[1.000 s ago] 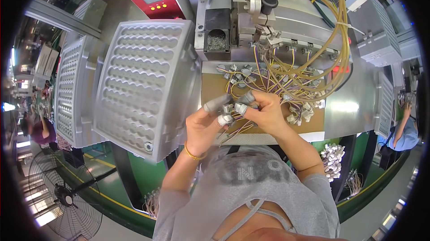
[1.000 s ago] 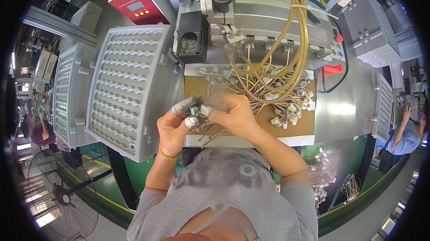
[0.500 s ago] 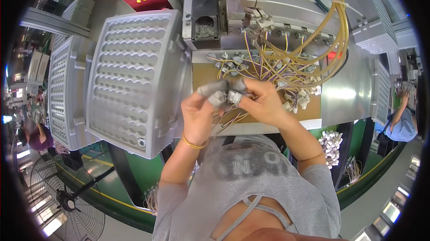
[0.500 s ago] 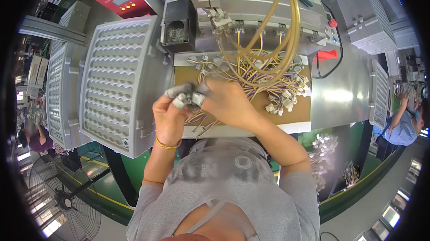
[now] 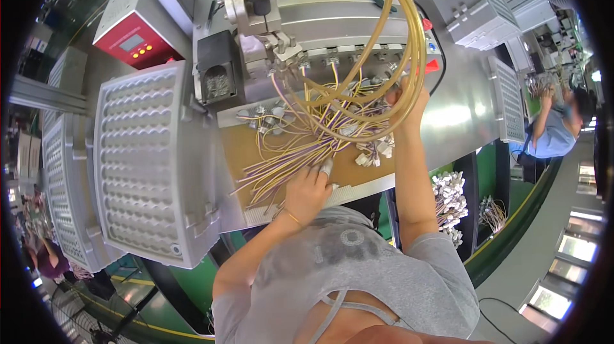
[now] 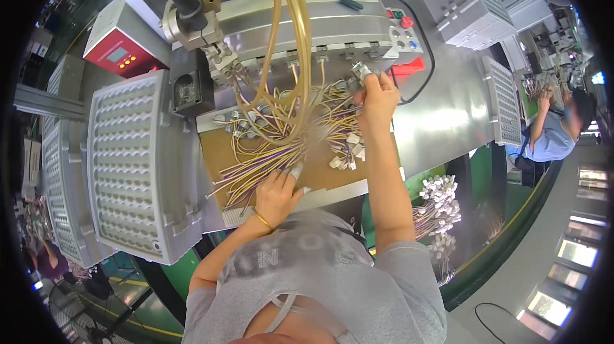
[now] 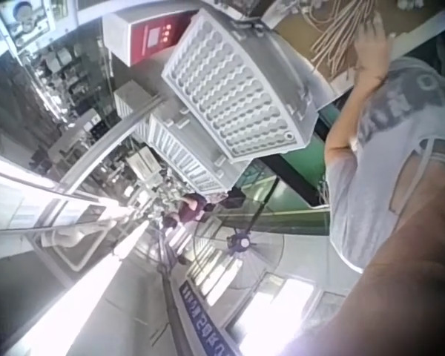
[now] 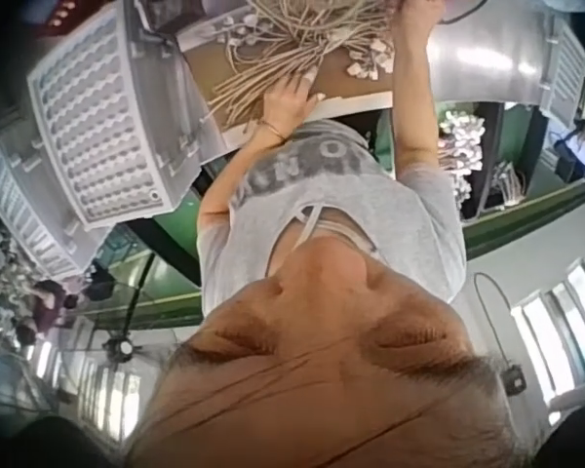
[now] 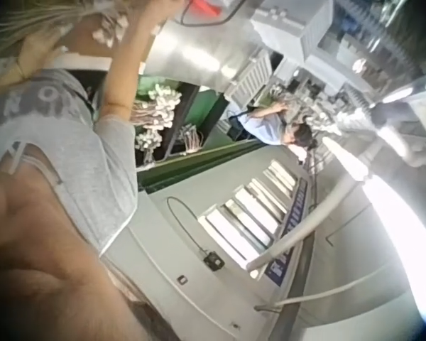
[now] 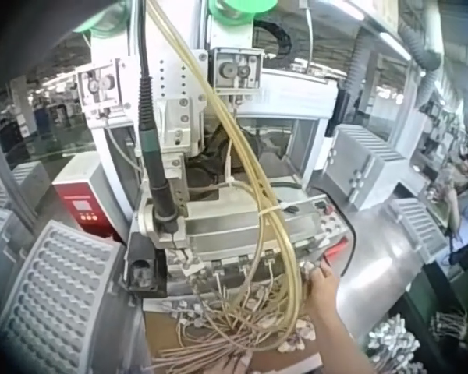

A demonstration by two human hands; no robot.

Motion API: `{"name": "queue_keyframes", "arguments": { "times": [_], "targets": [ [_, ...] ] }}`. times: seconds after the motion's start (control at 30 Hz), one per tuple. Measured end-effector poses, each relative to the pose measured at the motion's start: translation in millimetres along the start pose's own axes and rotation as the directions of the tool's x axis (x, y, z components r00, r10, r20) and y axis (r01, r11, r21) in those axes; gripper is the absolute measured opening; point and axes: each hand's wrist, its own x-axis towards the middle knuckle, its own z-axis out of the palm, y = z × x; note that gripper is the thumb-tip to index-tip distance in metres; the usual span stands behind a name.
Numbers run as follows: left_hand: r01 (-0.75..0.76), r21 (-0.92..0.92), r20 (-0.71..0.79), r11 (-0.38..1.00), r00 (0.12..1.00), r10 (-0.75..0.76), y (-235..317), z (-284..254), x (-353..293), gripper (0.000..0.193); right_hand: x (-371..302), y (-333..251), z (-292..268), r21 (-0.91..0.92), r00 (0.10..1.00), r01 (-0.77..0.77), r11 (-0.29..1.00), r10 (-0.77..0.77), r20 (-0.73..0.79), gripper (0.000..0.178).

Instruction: The person attaches components from a tray onto wire harness connectors by hand and inserts the assemblies into a machine. The person also shifts and replaces the component trays.

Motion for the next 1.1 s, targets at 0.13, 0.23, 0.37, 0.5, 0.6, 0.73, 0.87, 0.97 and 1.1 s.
{"name": "queue_keyframes", "arguments": {
  "times": [0.13, 0.23, 0.37, 0.5, 0.6, 0.73, 0.87, 0.97, 1.1],
  "targets": [
    [-0.051, 0.089, -0.034, 0.995, 0.998, 0.054, -11, 21, -1, 0.016, 11, 8, 6, -0.075, 0.999, -0.025, 0.997, 0.023, -0.022, 0.009],
    [-0.032, 0.086, -0.115, 0.996, 0.993, 0.041, -6, 16, 11, 0.016, 18, 13, -1, -0.02, 1.0, -0.014, 1.0, 0.015, 0.028, 0.01],
    [-0.042, 0.203, -0.1, 0.978, 0.993, 0.064, -8, 29, 12, 0.01, 14, 8, 25, 0.106, 0.998, -0.06, 0.993, 0.056, 0.037, 0.014],
    [-0.006, 0.066, -0.081, 0.998, 0.997, 0.011, -3, 17, 20, 0.015, 19, 6, 24, 0.087, 0.992, -0.091, 0.992, 0.082, 0.096, 0.02],
    [0.332, -0.477, -0.034, 0.814, 0.918, -0.395, -1, 5, 15, 0.021, 24, -2, 14, -0.078, 0.982, -0.129, 0.989, 0.138, 0.126, 0.024],
    [0.137, -0.201, -0.219, 0.97, 0.959, -0.181, 9, -8, 30, 0.028, 30, -8, 1, -0.228, 0.961, -0.092, 0.969, 0.146, 0.234, 0.026],
    [-0.065, 0.223, -0.215, 0.973, 0.97, 0.114, -5, 38, 24, 0.027, 22, -8, -16, -0.349, 0.971, 0.08, 0.934, 0.006, 0.239, 0.024],
    [0.165, 0.003, -0.153, 0.986, 0.975, -0.162, 3, 15, 26, 0.032, 7, -16, -35, -0.483, 0.956, 0.272, 0.832, -0.176, 0.234, 0.024],
    [0.592, -0.561, 0.288, 0.579, 0.795, -0.534, -3, -37, 9, 0.028, -36, -31, -32, -0.458, 0.938, 0.323, 0.828, -0.217, 0.27, 0.021]
  ]
}}
